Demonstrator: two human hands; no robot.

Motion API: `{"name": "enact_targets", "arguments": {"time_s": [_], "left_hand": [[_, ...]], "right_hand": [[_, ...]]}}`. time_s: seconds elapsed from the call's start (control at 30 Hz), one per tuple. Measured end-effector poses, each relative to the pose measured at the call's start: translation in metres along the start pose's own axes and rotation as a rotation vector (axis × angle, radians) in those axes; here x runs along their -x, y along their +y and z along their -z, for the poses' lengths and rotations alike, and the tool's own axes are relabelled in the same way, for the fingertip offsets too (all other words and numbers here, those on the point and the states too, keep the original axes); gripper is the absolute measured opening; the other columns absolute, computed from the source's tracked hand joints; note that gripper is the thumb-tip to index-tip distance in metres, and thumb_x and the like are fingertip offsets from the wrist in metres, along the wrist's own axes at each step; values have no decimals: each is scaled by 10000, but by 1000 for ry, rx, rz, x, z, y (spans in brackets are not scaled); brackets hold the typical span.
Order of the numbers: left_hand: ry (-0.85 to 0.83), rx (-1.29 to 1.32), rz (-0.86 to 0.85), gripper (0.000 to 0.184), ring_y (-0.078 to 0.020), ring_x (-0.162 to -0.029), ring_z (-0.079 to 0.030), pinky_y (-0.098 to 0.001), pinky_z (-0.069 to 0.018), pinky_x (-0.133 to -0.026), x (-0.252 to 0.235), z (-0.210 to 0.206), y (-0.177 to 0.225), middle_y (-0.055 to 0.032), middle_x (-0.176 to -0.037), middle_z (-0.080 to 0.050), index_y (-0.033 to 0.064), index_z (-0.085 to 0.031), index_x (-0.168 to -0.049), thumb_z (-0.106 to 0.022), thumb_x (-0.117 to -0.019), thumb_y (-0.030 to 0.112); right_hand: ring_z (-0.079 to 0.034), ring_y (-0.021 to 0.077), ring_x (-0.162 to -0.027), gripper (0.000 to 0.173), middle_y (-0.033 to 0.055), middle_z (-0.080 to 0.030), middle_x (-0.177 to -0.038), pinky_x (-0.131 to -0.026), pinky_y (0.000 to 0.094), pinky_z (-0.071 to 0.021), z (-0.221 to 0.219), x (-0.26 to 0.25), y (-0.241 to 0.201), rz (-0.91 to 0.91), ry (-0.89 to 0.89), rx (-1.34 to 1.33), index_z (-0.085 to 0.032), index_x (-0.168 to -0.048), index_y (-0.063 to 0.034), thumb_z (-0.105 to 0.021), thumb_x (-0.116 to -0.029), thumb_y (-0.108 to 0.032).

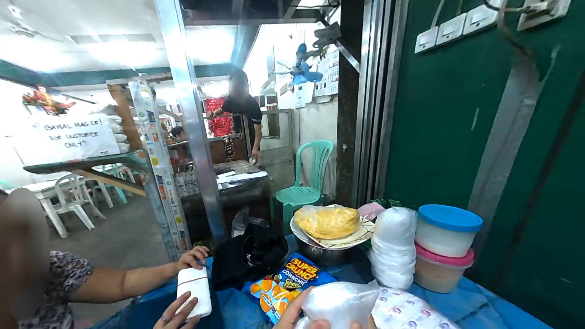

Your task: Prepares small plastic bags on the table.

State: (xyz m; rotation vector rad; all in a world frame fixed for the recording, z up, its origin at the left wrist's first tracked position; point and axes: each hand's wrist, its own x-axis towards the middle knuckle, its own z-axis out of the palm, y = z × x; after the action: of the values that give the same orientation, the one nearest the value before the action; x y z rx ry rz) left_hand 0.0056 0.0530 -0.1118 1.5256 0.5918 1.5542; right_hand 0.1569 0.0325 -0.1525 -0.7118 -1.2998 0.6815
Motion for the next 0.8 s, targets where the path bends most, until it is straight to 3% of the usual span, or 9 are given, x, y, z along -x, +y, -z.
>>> {"name": "enact_targets", "arguments": {"time_s": [0.07,0.13,0.2,0.27,0.37,0.43,0.6,0.7,0.8], "left_hand": [[3,-20,-1,429,-114,-1004,-712,-307,-590,-931,1,0,1,-118,-1139,-730,-120,-592,-1299,-697,-946,100],[10,-35,-3,424,-114,-989,-715,-304,-594,-920,1,1,2,-115,-1118,-735,-118,-603,-1283,-704,-938,106],[-2,-38,-6,416,-116,-991,-716,-307,-597,-916,0,0,4,-112,-1116,-737,-112,-612,-1277,-711,-937,106],[-3,-46,-1,423,-121,-994,-717,-315,-601,-912,1,-1,5,-115,-1123,-736,-100,-615,-1287,-715,-938,116],[14,-43,17,419,-120,-975,-722,-307,-606,-898,1,-3,5,-116,-1110,-739,-95,-621,-1282,-721,-930,110],[18,-38,31,393,-108,-973,-719,-295,-604,-895,1,-2,7,-110,-1102,-740,-98,-624,-1272,-706,-921,61],[22,-59,48,386,-98,-1007,-712,-284,-592,-926,-1,2,6,-104,-1131,-737,-101,-640,-1242,-702,-871,-14],[26,-64,68,397,-130,-1071,-701,-302,-575,-975,-1,0,5,-120,-1181,-723,-90,-643,-1264,-709,-891,31],[13,-71,53,403,-153,-1087,-703,-323,-583,-977,-3,0,0,-121,-1197,-721,-68,-645,-1280,-714,-919,99]], "right_hand": [[-497,36,-1317,722,216,-443,-1458,-1140,234,-406,4,-3,-6,-20,-31,17,-75,-1477,220,-439,-1094,-271],[-511,141,-1328,754,242,-471,-1448,-1135,316,-430,13,-14,-11,69,-31,89,-193,-1472,198,-530,-1047,-325],[-496,223,-1356,794,166,-491,-1480,-1109,413,-449,23,-35,-20,266,19,153,-305,-1506,51,-574,-998,-496],[-470,210,-1394,702,65,-485,-1521,-1112,424,-441,25,-52,-47,383,58,287,-363,-1529,-132,-578,-990,-529],[-468,261,-1397,472,113,-536,-1473,-1134,502,-413,11,-61,-78,385,-25,578,-620,-1359,-172,-615,-991,-467],[-510,276,-1356,436,93,-593,-1415,-1110,569,-403,0,-64,-76,362,-122,769,-694,-1285,-225,-619,-972,-518],[-622,202,-1115,385,15,-695,-1143,-911,427,-529,-16,-59,-57,357,-112,881,-746,-1157,-230,-661,-934,-532],[-633,183,-1033,351,-8,-690,-1067,-829,419,-529,-22,-59,-52,369,-37,954,-744,-1100,-246,-586,-955,-523],[-616,191,-1016,382,-9,-671,-1057,-824,437,-511,-22,-59,-44,423,-7,1004,-730,-1099,-242,-465,-1014,-503]]}}
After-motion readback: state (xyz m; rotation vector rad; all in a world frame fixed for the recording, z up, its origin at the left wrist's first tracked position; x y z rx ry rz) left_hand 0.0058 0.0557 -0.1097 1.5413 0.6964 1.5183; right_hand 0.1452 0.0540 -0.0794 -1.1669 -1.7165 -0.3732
